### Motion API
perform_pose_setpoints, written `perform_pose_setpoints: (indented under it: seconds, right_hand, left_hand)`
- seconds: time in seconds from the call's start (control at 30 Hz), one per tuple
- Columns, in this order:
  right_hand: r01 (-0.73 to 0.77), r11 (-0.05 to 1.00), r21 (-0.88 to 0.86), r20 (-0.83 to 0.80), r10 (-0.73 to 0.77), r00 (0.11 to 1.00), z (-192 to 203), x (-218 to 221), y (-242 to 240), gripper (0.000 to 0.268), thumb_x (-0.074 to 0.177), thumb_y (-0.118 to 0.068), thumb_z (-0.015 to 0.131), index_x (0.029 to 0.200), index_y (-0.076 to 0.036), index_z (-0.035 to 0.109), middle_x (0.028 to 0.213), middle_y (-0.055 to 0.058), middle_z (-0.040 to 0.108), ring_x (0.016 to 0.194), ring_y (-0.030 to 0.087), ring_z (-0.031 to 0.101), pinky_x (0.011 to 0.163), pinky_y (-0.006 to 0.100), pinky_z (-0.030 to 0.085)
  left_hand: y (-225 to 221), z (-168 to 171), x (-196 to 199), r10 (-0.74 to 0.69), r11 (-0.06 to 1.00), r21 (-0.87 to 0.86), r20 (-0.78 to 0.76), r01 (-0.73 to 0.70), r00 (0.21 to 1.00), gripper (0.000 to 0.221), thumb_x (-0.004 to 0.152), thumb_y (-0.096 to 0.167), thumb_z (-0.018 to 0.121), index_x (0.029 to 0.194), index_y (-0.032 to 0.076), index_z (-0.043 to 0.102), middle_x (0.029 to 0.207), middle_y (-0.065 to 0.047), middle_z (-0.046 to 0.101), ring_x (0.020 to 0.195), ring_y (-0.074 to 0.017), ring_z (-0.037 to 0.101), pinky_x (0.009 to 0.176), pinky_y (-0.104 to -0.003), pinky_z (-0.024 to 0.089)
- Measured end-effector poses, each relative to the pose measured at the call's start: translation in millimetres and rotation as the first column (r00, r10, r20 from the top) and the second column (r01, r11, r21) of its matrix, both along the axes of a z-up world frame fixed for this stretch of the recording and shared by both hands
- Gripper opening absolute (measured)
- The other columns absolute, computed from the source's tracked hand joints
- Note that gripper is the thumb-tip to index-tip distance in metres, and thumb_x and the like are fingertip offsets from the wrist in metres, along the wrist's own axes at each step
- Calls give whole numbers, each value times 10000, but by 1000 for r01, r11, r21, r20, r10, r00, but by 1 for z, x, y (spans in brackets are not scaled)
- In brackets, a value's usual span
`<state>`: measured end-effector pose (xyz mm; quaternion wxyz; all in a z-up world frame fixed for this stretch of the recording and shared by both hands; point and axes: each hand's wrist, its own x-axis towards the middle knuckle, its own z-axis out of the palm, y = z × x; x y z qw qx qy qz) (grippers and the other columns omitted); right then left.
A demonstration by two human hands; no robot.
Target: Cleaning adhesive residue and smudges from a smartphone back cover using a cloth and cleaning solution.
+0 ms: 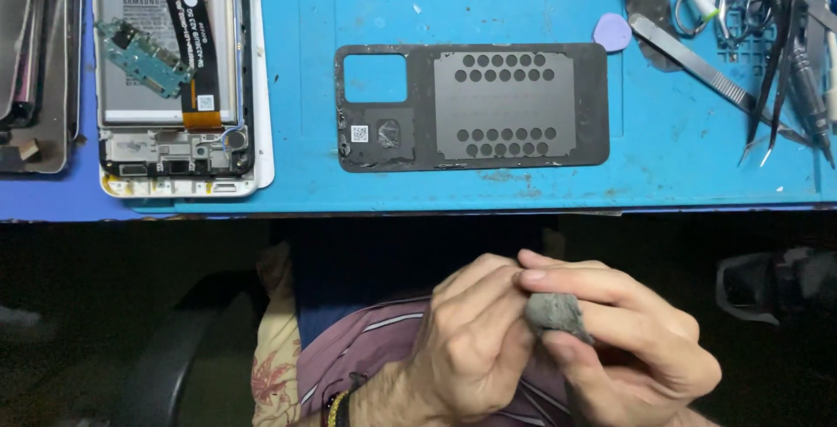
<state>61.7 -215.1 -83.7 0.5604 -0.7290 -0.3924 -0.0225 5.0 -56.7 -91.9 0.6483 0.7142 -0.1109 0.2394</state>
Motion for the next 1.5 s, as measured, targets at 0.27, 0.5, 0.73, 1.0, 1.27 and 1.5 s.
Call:
perform_pose_setpoints:
  seconds: [0.27,0.5,0.73,1.0,1.27,1.5]
  right_hand:
    - [72,877,-474,160,5,987,58,26,-19,373,722,-14,773,1061,-3,617,1258,221,691,1105,249,786,910,283,681]
    - [141,726,-673,379,175,909,87,80,30,279,779,121,775,1050,55,750,1164,314,727,820,335,654,686,429,518]
    - [78,507,-859,298,368,881,87,96,17,307,724,-96,767,1026,-45,757,1044,244,748,716,311,719,634,425,597]
    - [186,295,-937,61,-386,921,90,81,55,286,737,-167,774,963,1,823,876,171,816,589,285,766,589,387,591]
    - [86,575,-814,272,246,930,83,78,32,414,689,91,748,1080,-42,745,1194,272,675,797,287,672,636,385,546]
    - [101,540,-835,269,243,932,83,82,40,476,689,15,804,1152,-67,727,1208,232,701,919,311,679,756,427,554]
  left_hand:
    - [38,32,5,153,829,504,208,-240,966,191,903,39,834,1035,-49,728,1132,-157,685,994,-296,614,819,-376,532]
    - [104,35,15,325,381,817,320,-433,890,384,1119,365,638,1347,71,734,1396,-125,665,1330,-295,550,1159,-470,377]
    - [107,20,22,291,225,855,399,-467,870,210,1120,291,808,1316,241,752,1410,12,693,1324,-183,595,1135,-415,481]
    - [106,26,21,337,445,786,298,-429,893,147,1074,209,816,1209,165,777,1346,-19,731,1253,-219,706,1090,-443,551]
    - [105,24,22,350,504,740,295,-444,889,104,1082,178,876,1142,168,791,1308,-18,744,1248,-216,707,1089,-437,575]
    - [108,25,21,339,499,756,280,-424,898,100,1081,184,856,1165,162,808,1320,-17,751,1262,-212,694,1095,-428,561]
